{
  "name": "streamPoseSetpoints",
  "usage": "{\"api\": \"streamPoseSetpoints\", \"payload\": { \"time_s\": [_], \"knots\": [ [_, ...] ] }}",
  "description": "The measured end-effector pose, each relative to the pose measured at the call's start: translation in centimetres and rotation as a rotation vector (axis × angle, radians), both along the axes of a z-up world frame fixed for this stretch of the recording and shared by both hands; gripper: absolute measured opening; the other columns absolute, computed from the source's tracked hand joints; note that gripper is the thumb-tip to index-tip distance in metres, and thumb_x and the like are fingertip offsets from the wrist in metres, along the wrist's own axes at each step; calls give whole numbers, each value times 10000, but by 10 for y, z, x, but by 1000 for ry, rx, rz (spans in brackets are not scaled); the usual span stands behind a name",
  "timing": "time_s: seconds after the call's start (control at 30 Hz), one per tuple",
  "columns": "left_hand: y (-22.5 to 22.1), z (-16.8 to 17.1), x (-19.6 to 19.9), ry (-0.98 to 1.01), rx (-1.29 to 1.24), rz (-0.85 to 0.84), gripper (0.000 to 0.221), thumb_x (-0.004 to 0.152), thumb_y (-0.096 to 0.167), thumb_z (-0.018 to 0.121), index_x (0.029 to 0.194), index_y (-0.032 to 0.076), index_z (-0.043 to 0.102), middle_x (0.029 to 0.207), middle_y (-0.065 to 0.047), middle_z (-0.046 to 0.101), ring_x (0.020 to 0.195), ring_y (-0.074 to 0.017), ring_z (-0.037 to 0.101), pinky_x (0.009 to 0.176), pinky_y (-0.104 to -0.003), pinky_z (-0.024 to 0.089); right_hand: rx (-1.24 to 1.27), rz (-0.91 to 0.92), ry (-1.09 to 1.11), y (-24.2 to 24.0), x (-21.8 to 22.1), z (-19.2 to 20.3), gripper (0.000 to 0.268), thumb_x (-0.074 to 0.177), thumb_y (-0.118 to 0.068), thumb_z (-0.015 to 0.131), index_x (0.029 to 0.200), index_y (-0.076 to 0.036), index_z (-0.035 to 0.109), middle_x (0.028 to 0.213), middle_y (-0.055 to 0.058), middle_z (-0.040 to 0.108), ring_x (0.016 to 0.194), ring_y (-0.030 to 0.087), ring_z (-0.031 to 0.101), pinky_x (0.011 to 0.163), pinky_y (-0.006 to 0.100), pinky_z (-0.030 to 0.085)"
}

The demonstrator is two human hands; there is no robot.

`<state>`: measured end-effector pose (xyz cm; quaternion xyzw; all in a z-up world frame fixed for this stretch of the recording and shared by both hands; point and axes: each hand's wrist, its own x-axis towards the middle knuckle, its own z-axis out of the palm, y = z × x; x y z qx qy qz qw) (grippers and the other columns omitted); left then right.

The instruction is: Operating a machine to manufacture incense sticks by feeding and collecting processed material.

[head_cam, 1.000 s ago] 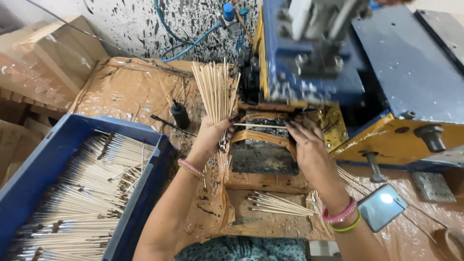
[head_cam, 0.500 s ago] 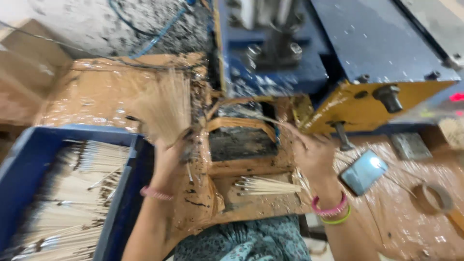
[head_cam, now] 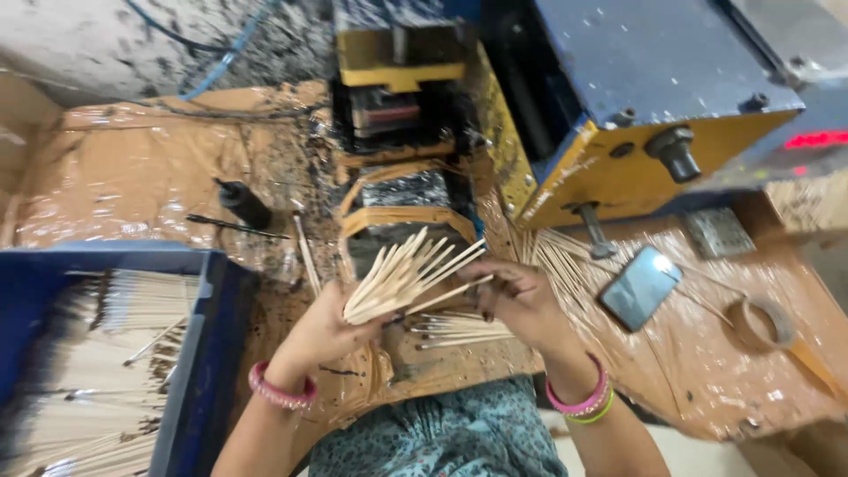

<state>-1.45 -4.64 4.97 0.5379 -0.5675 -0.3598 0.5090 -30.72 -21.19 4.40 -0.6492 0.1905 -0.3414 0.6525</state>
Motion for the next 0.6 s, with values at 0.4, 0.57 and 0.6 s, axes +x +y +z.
{"api": "streamPoseSetpoints", "payload": {
  "time_s": [0.4, 0.57, 0.6],
  "knots": [
    [-83, 4, 77, 535, -150, 425, 215, 880, -47, 607, 1081, -50, 682, 848, -82, 685, 685, -168, 669, 536, -288, 542, -1417, -237, 489, -36, 98, 95, 393, 861, 86, 599, 1198, -44, 752, 1235, 105, 737, 1212, 271, 614, 1043, 426, 484],
    [-96, -1, 62, 657, -93, 396, 141, 902, -26, 618, 1039, -24, 649, 850, -51, 679, 654, -145, 646, 503, -284, 528, -1352, -275, 522, -41, 86, 74, 417, 911, 134, 505, 1253, 1, 704, 1342, 163, 692, 1333, 308, 559, 1141, 429, 440],
    [-97, -4, 63, 665, -118, 365, 148, 913, -15, 622, 1054, -28, 667, 836, -57, 675, 661, -143, 643, 513, -281, 523, -1348, -318, 510, -40, 85, 74, 398, 903, 83, 525, 1244, 0, 713, 1320, 177, 702, 1332, 325, 541, 1141, 457, 436]
  ]
}}
